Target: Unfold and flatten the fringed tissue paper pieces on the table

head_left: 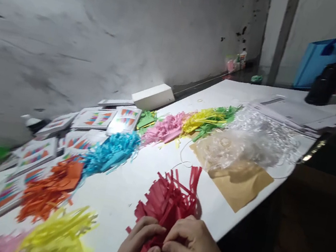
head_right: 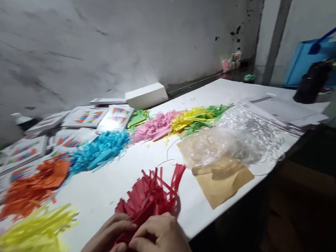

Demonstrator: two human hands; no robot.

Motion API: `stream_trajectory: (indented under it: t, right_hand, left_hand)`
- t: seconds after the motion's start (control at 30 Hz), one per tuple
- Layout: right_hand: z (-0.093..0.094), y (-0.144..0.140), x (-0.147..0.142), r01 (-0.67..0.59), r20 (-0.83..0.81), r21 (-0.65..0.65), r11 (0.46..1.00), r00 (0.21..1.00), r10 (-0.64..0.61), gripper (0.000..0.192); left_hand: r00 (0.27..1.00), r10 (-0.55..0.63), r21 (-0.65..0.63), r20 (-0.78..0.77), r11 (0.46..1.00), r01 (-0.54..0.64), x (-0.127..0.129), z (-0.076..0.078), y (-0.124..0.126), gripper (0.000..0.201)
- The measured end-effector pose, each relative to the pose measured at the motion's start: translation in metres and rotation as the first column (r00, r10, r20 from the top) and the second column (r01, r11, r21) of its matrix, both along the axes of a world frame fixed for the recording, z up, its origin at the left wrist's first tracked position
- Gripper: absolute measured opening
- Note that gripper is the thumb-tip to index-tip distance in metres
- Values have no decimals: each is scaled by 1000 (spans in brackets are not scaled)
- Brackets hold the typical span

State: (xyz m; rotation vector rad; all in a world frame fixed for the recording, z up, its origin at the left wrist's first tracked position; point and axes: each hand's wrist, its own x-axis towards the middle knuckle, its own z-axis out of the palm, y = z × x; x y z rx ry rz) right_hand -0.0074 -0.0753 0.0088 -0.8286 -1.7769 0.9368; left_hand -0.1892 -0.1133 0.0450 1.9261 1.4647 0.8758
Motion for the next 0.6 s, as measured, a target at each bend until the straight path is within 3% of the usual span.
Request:
stream_trajectory:
  t: [0.17, 0.27, 0.33, 0.43, 0.6]
  right_hand:
    - [-2, -5, 4, 18, 11, 164, 986, 1000, -20, 21]
    - [-4, -10, 1, 28, 50, 400, 916, 997, -52, 29]
    - [-4, -12, 0, 67, 64, 499, 864, 991, -114, 24]
    - [-4, -14, 0, 66, 90, 498, 865, 988, -127, 17]
    - [-5, -11, 2, -13, 142, 447, 894, 988, -56, 22]
  left_hand:
    - [992, -23, -85, 126, 996, 34, 2, -4, -4, 19]
    - [984, 14, -99, 178, 995, 4, 2, -9, -7, 17]
    - [978, 41, -107, 203, 994, -19, 2, -10, -10, 17]
    - [967, 78, -117, 241, 992, -50, 4, -11, -13, 16]
    - [959, 95, -126, 268, 990, -63, 4, -11, -15, 16]
